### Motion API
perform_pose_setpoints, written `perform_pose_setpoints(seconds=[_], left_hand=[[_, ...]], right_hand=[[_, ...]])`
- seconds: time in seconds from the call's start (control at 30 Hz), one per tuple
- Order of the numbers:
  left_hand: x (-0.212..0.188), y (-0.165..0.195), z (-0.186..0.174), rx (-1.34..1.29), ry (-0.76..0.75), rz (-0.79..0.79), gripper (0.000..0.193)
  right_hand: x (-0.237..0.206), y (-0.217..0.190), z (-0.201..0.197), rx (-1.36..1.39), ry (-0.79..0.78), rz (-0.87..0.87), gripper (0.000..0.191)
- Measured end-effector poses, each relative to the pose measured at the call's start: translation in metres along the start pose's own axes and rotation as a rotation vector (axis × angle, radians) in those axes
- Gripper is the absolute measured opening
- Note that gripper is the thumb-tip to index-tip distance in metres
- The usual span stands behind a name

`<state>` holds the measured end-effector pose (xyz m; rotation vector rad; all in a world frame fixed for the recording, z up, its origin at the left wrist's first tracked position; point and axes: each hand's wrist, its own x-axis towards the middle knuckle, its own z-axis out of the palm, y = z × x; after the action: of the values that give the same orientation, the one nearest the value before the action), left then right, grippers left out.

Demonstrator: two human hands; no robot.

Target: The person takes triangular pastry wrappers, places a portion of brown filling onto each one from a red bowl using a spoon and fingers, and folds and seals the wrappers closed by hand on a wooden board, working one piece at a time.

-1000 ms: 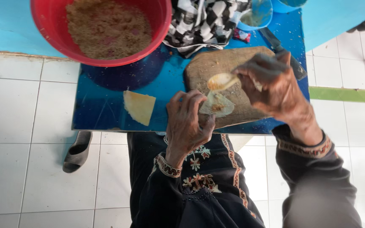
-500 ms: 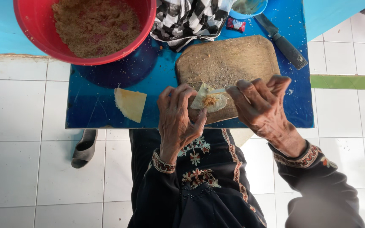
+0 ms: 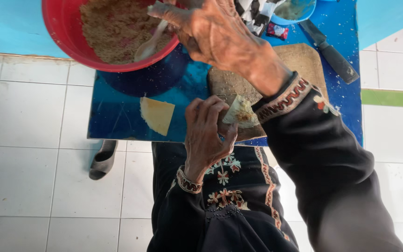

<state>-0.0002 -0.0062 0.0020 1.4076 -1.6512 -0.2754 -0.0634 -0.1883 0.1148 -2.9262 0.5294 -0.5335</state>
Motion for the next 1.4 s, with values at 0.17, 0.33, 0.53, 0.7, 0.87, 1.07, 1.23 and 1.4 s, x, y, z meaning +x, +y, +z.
perform_pose_setpoints(seconds=[0.17, 0.33, 0.53, 0.7, 0.87, 1.07, 1.23, 1.4], left_hand=[[-0.002, -0.002, 0.0, -0.071, 0.04, -0.005, 0.043], [-0.007, -0.008, -0.007, -0.087, 0.079, 0.029, 0.038], [-0.017, -0.001, -0.006, -0.044, 0.112, 0.022, 0.031], [-0.015, 0.002, -0.004, -0.049, 0.122, 0.011, 0.02], [-0.01, 0.0, -0.002, -0.048, 0.1, 0.027, 0.018], [-0.009, 0.006, -0.005, 0.013, 0.065, -0.001, 0.018], [-0.008, 0.009, -0.016, 0.107, 0.074, 0.004, 0.029], [-0.006, 0.009, -0.017, 0.126, 0.022, 0.007, 0.017]], right_hand=[[-0.098, -0.035, -0.035, -0.129, 0.179, 0.066, 0.032], [-0.185, -0.048, -0.014, -0.187, 0.145, 0.387, 0.015], [-0.213, -0.061, 0.014, -0.249, 0.191, 0.48, 0.021], [-0.204, -0.066, 0.021, -0.174, 0.221, 0.514, 0.019], [-0.198, -0.068, 0.013, -0.078, 0.234, 0.452, 0.028], [-0.189, -0.064, 0.014, 0.104, 0.248, 0.342, 0.028], [-0.189, -0.061, 0.022, 0.208, 0.297, 0.33, 0.032], [-0.192, -0.06, 0.032, 0.183, 0.336, 0.366, 0.034]])
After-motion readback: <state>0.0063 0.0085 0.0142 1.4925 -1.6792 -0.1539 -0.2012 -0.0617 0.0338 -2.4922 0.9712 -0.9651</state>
